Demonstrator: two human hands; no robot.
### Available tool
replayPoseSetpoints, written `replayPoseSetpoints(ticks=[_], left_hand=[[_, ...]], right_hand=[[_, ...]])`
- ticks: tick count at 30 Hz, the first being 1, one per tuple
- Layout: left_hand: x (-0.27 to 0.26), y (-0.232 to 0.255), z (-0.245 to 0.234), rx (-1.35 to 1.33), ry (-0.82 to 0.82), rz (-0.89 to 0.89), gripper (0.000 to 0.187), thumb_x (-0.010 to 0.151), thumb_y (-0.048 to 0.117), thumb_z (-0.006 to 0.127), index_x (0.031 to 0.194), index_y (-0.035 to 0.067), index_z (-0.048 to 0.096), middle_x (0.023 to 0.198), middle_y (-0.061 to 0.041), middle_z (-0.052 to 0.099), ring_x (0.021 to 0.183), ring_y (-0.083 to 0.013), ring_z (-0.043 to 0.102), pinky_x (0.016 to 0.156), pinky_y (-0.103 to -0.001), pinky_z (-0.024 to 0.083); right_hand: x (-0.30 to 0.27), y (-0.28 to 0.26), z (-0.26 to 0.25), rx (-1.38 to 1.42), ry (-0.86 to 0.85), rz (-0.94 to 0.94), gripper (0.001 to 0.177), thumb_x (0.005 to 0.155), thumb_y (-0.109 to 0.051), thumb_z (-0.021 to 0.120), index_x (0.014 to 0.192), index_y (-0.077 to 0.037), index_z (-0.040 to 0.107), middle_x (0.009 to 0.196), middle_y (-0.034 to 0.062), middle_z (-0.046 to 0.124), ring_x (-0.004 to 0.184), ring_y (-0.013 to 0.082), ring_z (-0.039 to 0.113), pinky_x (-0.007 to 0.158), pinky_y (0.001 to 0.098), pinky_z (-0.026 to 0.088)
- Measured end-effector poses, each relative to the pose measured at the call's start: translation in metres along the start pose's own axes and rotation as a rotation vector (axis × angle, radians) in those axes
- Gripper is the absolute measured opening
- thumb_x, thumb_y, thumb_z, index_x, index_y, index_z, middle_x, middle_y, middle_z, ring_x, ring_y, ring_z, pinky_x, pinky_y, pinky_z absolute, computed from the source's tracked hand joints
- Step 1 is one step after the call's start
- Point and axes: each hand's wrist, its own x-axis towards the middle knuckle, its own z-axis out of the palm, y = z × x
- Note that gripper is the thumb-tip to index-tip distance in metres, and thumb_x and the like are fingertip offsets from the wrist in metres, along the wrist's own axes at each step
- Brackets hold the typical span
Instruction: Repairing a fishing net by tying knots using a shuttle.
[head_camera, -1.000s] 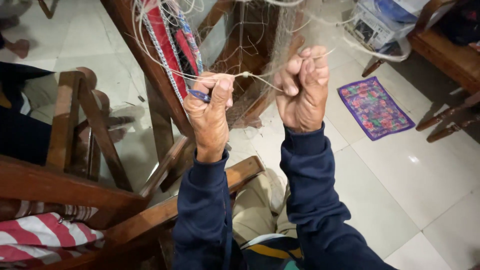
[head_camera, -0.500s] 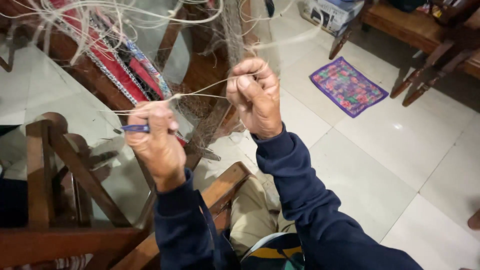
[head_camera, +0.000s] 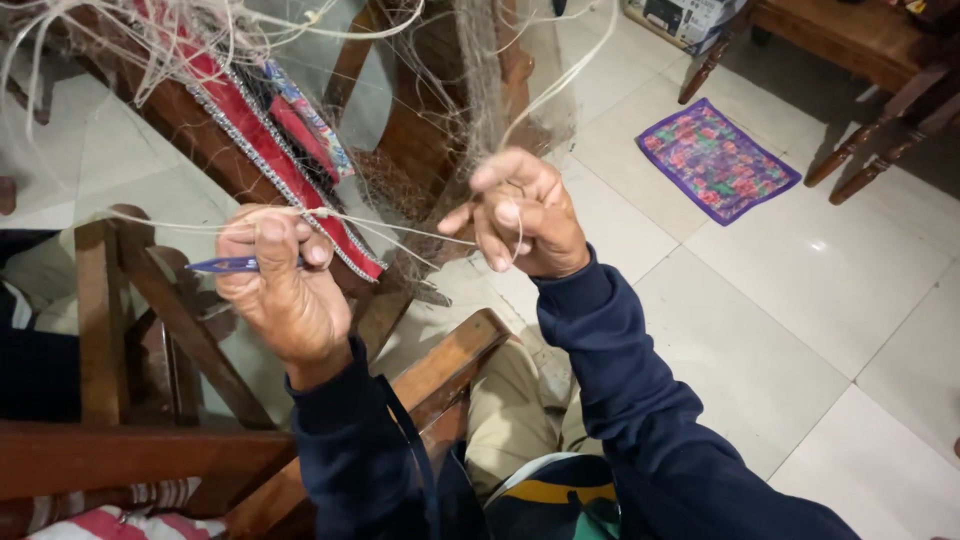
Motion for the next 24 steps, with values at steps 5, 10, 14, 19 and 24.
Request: replayPoseSetpoints(ticks=[5,10,14,19,24], left_hand=[[-0.005,0.004,0.000,0.000,0.018,-0.027,0.012,0.122,0.006,0.075,0.112,0.009,0.069,0.108,-0.016,0.065,0.079,-0.0145,0.063,0.060,-0.022,0.057],[-0.002,0.007,0.005,0.036,-0.010,0.014,0.015,0.121,0.011,0.077,0.108,0.006,0.071,0.106,-0.016,0.066,0.076,-0.0119,0.061,0.058,-0.022,0.056],[0.002,0.009,0.004,0.015,0.002,-0.014,0.016,0.122,0.011,0.075,0.106,0.008,0.072,0.099,-0.011,0.062,0.074,-0.0115,0.064,0.057,-0.020,0.054],[0.006,0.013,-0.003,0.027,0.024,-0.010,0.013,0.121,0.009,0.075,0.108,0.008,0.073,0.102,-0.013,0.066,0.072,-0.0106,0.064,0.055,-0.019,0.053],[0.009,0.033,0.005,0.174,-0.019,-0.086,0.031,0.119,0.033,0.077,0.104,0.013,0.059,0.108,-0.007,0.060,0.079,-0.0126,0.057,0.067,-0.026,0.046]], right_hand=[[0.001,-0.011,0.004,-0.028,-0.117,0.069,0.042,0.110,-0.001,0.069,0.150,0.008,0.061,0.059,0.0072,0.060,0.049,0.0230,0.073,0.099,0.0591,0.076],[0.011,-0.021,0.003,-0.011,-0.276,0.143,0.050,0.114,-0.006,0.062,0.162,0.008,0.059,0.070,0.0117,0.069,0.059,0.0252,0.081,0.105,0.0558,0.075],[0.028,-0.031,0.013,-0.005,-0.373,0.079,0.059,0.115,-0.030,0.068,0.163,0.004,0.063,0.103,0.0265,0.081,0.085,0.0317,0.090,0.098,0.0491,0.073],[0.043,-0.033,0.003,-0.148,-0.315,-0.063,0.052,0.126,-0.053,0.057,0.138,-0.005,0.073,0.093,0.0137,0.080,0.086,0.0290,0.089,0.127,0.0751,0.060],[0.061,-0.040,0.020,-0.359,-0.040,-0.186,0.031,0.122,-0.039,0.082,0.111,-0.010,0.088,0.076,0.0067,0.075,0.064,0.0149,0.077,0.114,0.0449,0.078]])
